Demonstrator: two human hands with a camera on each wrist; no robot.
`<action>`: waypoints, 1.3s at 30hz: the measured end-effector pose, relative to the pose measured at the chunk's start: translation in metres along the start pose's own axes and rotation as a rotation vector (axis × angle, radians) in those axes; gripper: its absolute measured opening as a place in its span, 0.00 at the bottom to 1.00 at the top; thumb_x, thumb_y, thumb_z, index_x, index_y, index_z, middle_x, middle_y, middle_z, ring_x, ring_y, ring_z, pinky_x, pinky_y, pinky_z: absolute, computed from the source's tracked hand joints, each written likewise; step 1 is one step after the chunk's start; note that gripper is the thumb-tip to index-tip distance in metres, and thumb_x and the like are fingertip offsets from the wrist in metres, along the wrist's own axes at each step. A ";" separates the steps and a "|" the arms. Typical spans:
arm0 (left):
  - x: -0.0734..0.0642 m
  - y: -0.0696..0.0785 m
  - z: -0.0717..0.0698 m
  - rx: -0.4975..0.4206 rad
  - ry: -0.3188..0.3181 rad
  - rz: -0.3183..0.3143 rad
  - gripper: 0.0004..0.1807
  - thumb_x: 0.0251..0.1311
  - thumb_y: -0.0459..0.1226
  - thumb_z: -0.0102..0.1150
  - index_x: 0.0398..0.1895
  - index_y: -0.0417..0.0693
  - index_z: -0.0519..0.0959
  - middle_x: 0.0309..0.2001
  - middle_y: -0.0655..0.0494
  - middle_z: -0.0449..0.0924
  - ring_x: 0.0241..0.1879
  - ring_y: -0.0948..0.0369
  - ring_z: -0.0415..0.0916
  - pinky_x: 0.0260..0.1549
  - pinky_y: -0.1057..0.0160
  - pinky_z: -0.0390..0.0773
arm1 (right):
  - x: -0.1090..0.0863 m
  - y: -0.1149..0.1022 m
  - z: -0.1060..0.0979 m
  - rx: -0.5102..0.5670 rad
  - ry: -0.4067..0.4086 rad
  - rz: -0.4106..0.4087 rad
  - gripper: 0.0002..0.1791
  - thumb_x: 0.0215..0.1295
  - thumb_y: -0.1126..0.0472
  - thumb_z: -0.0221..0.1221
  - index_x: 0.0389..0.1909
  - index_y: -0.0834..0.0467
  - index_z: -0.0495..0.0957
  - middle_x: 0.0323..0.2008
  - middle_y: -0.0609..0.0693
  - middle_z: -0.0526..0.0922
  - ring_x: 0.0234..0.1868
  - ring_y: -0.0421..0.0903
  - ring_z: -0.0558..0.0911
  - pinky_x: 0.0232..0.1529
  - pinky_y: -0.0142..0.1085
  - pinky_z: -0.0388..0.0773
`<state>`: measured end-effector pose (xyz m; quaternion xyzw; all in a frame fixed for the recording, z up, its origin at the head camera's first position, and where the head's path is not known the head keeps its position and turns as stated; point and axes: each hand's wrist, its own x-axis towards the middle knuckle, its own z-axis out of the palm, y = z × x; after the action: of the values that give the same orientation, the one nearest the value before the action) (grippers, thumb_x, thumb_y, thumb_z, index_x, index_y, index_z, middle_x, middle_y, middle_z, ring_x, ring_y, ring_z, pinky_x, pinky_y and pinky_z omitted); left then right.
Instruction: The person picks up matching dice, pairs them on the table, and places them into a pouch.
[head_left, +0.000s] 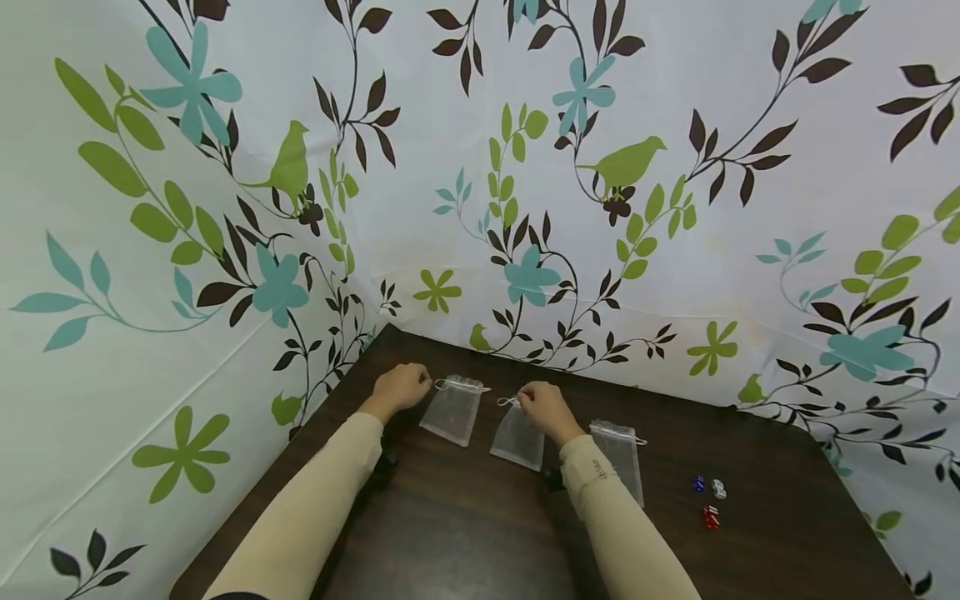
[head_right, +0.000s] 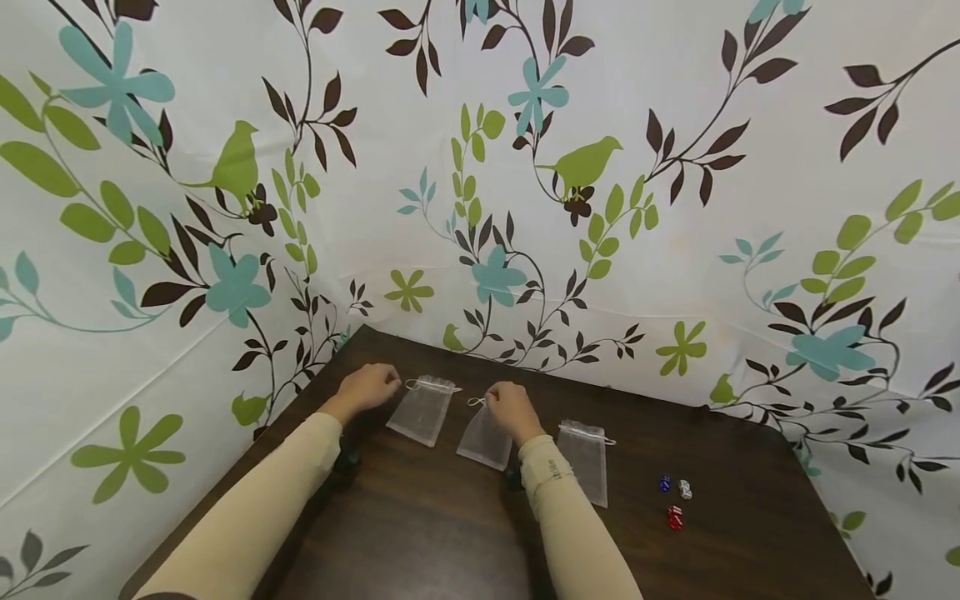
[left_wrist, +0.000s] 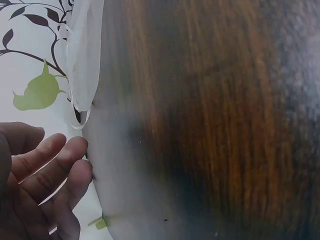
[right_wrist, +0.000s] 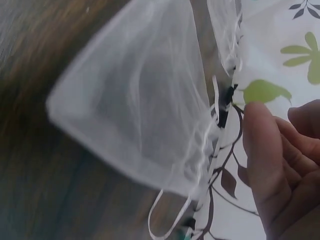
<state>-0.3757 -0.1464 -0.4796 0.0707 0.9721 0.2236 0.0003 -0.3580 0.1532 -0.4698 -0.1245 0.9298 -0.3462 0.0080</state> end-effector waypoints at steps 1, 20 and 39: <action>0.000 0.000 0.000 0.002 -0.002 -0.002 0.14 0.73 0.44 0.54 0.51 0.48 0.84 0.39 0.54 0.84 0.31 0.57 0.77 0.30 0.52 0.76 | 0.000 -0.001 0.002 0.006 -0.003 -0.003 0.15 0.77 0.64 0.53 0.53 0.68 0.81 0.29 0.53 0.81 0.19 0.43 0.79 0.22 0.37 0.80; 0.001 -0.001 0.010 0.003 -0.020 -0.059 0.17 0.75 0.48 0.53 0.50 0.48 0.84 0.39 0.55 0.83 0.32 0.57 0.78 0.30 0.53 0.77 | 0.009 -0.019 0.036 0.057 -0.108 -0.028 0.12 0.76 0.65 0.54 0.47 0.70 0.82 0.28 0.56 0.83 0.16 0.43 0.80 0.20 0.37 0.79; 0.006 0.003 0.009 -0.072 -0.130 -0.090 0.17 0.75 0.46 0.53 0.52 0.45 0.84 0.49 0.51 0.84 0.43 0.53 0.81 0.41 0.48 0.79 | 0.022 -0.034 0.052 0.005 -0.192 0.077 0.13 0.77 0.65 0.52 0.41 0.69 0.83 0.24 0.53 0.82 0.19 0.46 0.83 0.24 0.38 0.80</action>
<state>-0.3808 -0.1388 -0.4866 0.0414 0.9635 0.2532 0.0761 -0.3667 0.0897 -0.4857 -0.1214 0.9280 -0.3343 0.1108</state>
